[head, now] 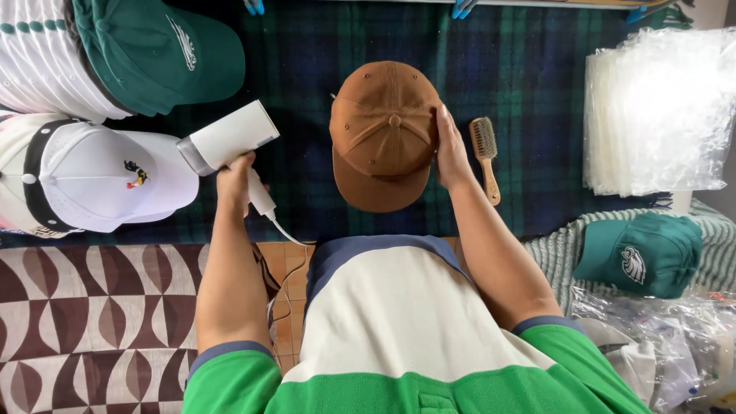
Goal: Cleaning and steaming a brown baseball cap using a brush and a handheld steamer.
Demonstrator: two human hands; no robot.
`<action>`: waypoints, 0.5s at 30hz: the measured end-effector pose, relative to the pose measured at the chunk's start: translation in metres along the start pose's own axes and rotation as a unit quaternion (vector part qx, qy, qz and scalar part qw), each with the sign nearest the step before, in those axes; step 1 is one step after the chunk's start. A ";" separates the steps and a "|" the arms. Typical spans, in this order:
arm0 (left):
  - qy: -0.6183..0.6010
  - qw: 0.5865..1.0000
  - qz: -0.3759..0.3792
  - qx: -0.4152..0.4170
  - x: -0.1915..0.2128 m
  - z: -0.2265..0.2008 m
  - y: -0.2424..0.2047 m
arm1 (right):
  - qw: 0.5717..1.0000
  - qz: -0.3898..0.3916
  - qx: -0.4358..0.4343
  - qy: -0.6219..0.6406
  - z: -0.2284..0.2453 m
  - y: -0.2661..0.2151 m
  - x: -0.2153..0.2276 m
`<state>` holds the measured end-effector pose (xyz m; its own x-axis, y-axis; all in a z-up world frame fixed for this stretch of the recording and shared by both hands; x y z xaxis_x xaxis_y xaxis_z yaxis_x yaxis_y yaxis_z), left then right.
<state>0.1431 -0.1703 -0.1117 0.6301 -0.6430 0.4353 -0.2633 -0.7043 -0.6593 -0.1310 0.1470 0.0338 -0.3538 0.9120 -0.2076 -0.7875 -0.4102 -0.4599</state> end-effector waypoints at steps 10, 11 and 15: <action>0.261 0.905 -0.267 -0.205 -0.029 -0.056 -0.090 | 0.996 -0.005 -0.033 0.081 0.000 -0.002 -0.008; 0.126 0.957 -0.144 -0.219 -0.060 -0.058 -0.087 | 0.994 -0.018 -0.032 0.102 -0.002 0.001 -0.010; -0.108 0.964 0.129 -0.205 -0.135 -0.090 -0.105 | 0.994 -0.007 -0.054 0.099 0.001 -0.003 -0.015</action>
<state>0.0202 -0.0372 -0.0462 0.6300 -0.7670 0.1222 -0.6713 -0.6168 -0.4110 -0.1236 0.1344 0.0398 -0.2281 0.9038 -0.3622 -0.7291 -0.4051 -0.5516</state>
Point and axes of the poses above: each hand's wrist, its own y-axis towards the middle knuckle, its own x-axis out of the back of the hand, z = x × y, the point moved 4 cm from there along y, towards the middle knuckle, and after that the axes turned 15 degrees about y, right-handed, at the moved point
